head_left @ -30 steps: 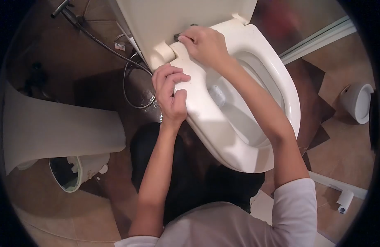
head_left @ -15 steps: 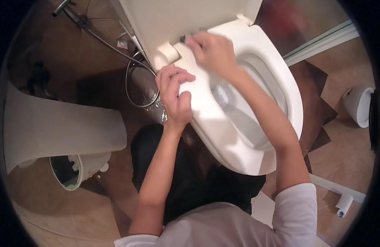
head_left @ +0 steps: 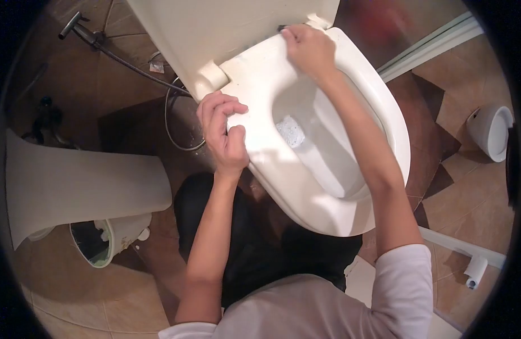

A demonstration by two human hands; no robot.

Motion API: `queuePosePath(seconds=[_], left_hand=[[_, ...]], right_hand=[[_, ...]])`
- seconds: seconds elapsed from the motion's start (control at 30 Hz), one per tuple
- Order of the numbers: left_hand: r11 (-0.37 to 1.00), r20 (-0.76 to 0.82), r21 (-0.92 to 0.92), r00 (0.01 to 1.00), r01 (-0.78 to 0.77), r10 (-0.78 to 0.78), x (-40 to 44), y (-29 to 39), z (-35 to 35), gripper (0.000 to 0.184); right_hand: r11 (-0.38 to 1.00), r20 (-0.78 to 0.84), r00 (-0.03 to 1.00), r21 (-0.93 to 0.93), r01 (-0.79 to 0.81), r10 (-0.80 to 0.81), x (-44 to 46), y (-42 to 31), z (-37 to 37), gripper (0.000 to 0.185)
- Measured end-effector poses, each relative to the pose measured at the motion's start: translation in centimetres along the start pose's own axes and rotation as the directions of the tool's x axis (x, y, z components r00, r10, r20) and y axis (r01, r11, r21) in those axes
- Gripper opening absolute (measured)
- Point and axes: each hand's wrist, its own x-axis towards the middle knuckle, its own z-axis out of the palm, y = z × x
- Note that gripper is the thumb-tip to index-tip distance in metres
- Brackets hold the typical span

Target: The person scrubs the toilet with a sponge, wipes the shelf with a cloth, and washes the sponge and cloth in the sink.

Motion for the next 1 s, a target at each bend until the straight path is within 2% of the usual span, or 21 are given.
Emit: queuePosePath(seconds=[0.07,0.13,0.17,0.2,0.27,0.3,0.33,0.4,0.43,0.47,0.53,0.57,0.63,0.67,0.73,0.83,0.87,0.93,1.0], left_hand=[[1.000,-0.009,-0.011,1.000,-0.006,0.006,0.2,-0.1,-0.2,0.026],[1.000,0.023,0.007,0.999,-0.023,0.022,0.1,0.0,-0.3,0.028],[1.000,0.025,0.006,0.999,-0.022,0.021,0.0,0.1,-0.3,0.028],[1.000,0.001,0.002,1.000,-0.020,0.020,-0.1,0.1,-0.2,0.026],[1.000,-0.026,-0.003,1.000,-0.013,0.013,-0.2,0.1,-0.1,0.024],[1.000,-0.041,-0.026,0.999,-0.009,0.008,-0.1,0.1,0.0,0.023],[0.999,-0.053,-0.048,0.999,-0.004,0.002,-0.1,0.1,0.1,0.023],[0.997,-0.056,-0.077,0.998,0.024,-0.028,-0.4,0.1,0.1,0.022],[0.993,-0.064,-0.107,0.997,0.041,-0.048,-0.2,0.1,0.2,0.020],[0.993,-0.068,-0.108,0.997,0.037,-0.045,-0.2,0.0,0.1,0.020],[0.995,-0.061,-0.095,0.998,0.015,-0.021,-0.3,-0.2,-0.1,0.019],[0.995,-0.062,-0.099,0.998,0.014,-0.020,-0.4,-0.3,-0.1,0.019],[0.998,-0.065,-0.063,0.998,-0.012,0.008,-0.4,-0.4,-0.2,0.018],[0.998,-0.063,-0.059,0.998,-0.002,-0.002,-0.7,-0.2,-0.3,0.018],[0.997,-0.059,-0.067,0.998,0.029,-0.033,-0.4,0.1,-0.2,0.019],[0.998,-0.048,-0.058,0.999,0.021,-0.024,-0.4,0.0,-0.2,0.020],[0.998,-0.048,-0.060,0.998,0.025,-0.028,-0.5,-0.1,-0.3,0.020],[0.997,-0.035,-0.078,0.999,0.002,-0.005,-0.4,0.0,-0.3,0.021],[0.995,-0.029,-0.089,0.999,0.035,-0.038,-0.5,0.2,-0.3,0.022]], right_hand=[[0.965,-0.086,0.980,0.181,0.191,-0.178,-2.4,-3.2,1.8,0.017],[0.946,0.076,0.961,0.211,0.245,-0.265,-4.4,-8.1,0.2,0.015],[0.904,-0.060,0.954,0.306,0.299,-0.295,-4.0,-7.1,0.6,0.017],[0.904,-0.060,0.954,0.307,0.297,-0.293,-3.1,-5.6,0.6,0.017],[0.993,0.040,0.998,0.107,0.044,-0.049,-1.5,-2.3,-0.2,0.017],[0.994,0.168,0.986,0.106,-0.037,0.019,-0.5,-1.7,-1.1,0.019],[0.994,0.168,0.986,0.104,-0.033,0.015,-0.7,-2.2,-0.7,0.019],[0.988,0.029,0.996,0.137,0.077,-0.082,-1.9,-4.2,1.1,0.017],[0.942,-0.021,0.987,0.296,0.158,-0.159,-3.2,-5.9,1.6,0.018],[0.919,-0.005,0.958,0.283,0.276,-0.287,-4.4,-8.2,0.7,0.016],[0.864,0.016,0.920,0.351,0.361,-0.391,-6.4,-8.8,-0.3,0.015],[0.865,0.016,0.920,0.347,0.363,-0.392,-6.3,-7.8,-0.1,0.015],[0.872,-0.065,0.973,0.434,0.226,-0.220,-4.7,-3.8,0.6,0.017],[0.964,-0.027,0.989,0.223,0.148,-0.146,-2.8,-2.4,0.4,0.018],[0.964,-0.102,0.977,0.173,0.200,-0.185,-1.8,-3.7,0.6,0.019],[0.899,-0.088,0.957,0.327,0.291,-0.277,-5.7,-7.5,-0.3,0.024],[0.900,-0.083,0.957,0.326,0.289,-0.277,-5.2,-7.2,-0.4,0.024],[0.982,0.123,0.981,0.133,0.131,-0.147,-2.9,-5.8,-0.3,0.018],[0.974,0.097,0.977,0.146,0.174,-0.189,-2.3,-5.3,0.1,0.016]])
